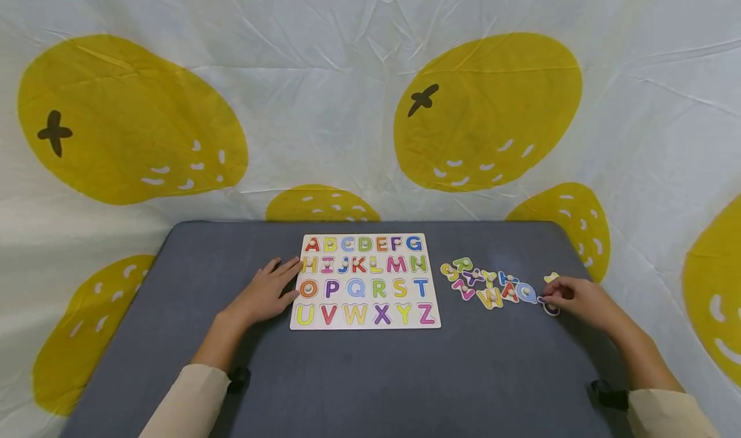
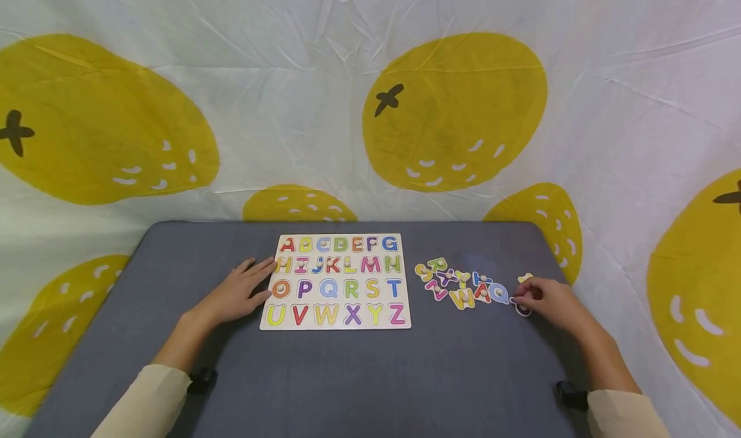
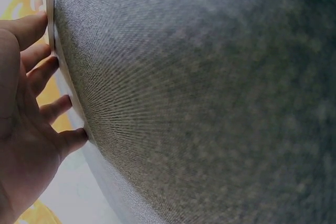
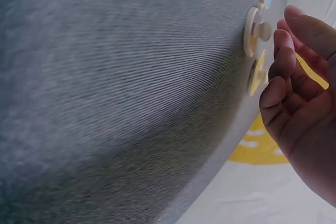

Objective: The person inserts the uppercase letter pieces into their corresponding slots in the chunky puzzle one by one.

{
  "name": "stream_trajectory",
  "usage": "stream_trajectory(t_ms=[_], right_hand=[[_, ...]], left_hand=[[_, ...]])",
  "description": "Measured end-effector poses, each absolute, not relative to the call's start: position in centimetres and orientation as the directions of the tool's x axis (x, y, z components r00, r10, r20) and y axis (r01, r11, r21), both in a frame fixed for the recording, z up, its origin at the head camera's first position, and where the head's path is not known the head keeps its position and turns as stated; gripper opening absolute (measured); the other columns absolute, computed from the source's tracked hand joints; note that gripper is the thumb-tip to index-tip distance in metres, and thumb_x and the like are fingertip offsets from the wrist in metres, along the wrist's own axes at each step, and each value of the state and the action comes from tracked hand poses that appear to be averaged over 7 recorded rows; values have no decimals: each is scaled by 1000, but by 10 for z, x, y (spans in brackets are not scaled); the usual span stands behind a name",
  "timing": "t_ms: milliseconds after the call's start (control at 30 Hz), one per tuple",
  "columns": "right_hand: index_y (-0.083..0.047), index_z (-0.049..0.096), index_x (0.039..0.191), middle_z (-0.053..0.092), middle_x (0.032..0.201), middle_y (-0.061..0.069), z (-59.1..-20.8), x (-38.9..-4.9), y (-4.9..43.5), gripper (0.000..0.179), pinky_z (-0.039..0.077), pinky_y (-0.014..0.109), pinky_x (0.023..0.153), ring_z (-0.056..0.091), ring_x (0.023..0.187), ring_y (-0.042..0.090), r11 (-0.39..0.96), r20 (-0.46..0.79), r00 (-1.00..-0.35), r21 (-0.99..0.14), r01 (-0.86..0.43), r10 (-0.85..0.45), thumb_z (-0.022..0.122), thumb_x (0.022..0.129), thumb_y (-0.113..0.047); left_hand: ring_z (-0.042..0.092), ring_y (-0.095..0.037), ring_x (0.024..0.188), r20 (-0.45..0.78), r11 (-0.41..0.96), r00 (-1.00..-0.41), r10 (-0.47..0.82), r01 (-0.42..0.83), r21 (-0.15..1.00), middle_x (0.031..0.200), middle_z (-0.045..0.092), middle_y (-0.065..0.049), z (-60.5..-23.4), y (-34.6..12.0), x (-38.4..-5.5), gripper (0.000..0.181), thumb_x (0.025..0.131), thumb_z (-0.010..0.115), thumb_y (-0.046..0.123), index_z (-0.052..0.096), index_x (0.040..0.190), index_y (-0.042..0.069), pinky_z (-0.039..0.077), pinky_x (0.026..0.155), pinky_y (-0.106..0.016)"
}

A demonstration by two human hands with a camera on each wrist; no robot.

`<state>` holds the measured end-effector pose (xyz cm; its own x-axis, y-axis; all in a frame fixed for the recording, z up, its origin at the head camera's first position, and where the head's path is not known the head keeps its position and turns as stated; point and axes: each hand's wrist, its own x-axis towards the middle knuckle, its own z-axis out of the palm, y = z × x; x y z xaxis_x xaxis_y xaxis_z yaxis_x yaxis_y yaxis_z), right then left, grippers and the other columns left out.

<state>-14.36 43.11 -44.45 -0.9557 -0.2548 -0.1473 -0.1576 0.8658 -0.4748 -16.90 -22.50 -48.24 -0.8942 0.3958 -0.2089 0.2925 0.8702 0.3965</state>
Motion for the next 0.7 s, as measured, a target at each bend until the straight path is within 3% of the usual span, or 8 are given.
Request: stream_trajectory(t_ms=[333,700], right_hand=[[-7,69,93,57,74,-6,-452,-137,440,19,38,22,61,47,65,2,865,-210,-956,-496,-78,-207,82,89,-21],[-12,68,89,57,73,-7,-450,-137,440,15,39,22,61,47,65,2,865,-193,-954,-491,-107,-228,81,89,-19]], left_hand=[[22,-50,154,-211,872,-896,390,285,399,169,33,-10,-484,-226,-168,71,102,63,34,33,163,14,19,118,-75],[23,-51,154,-209,875,-899,385,283,393,168,34,-10,-482,-225,-167,71,102,63,33,33,163,14,20,118,-75]])
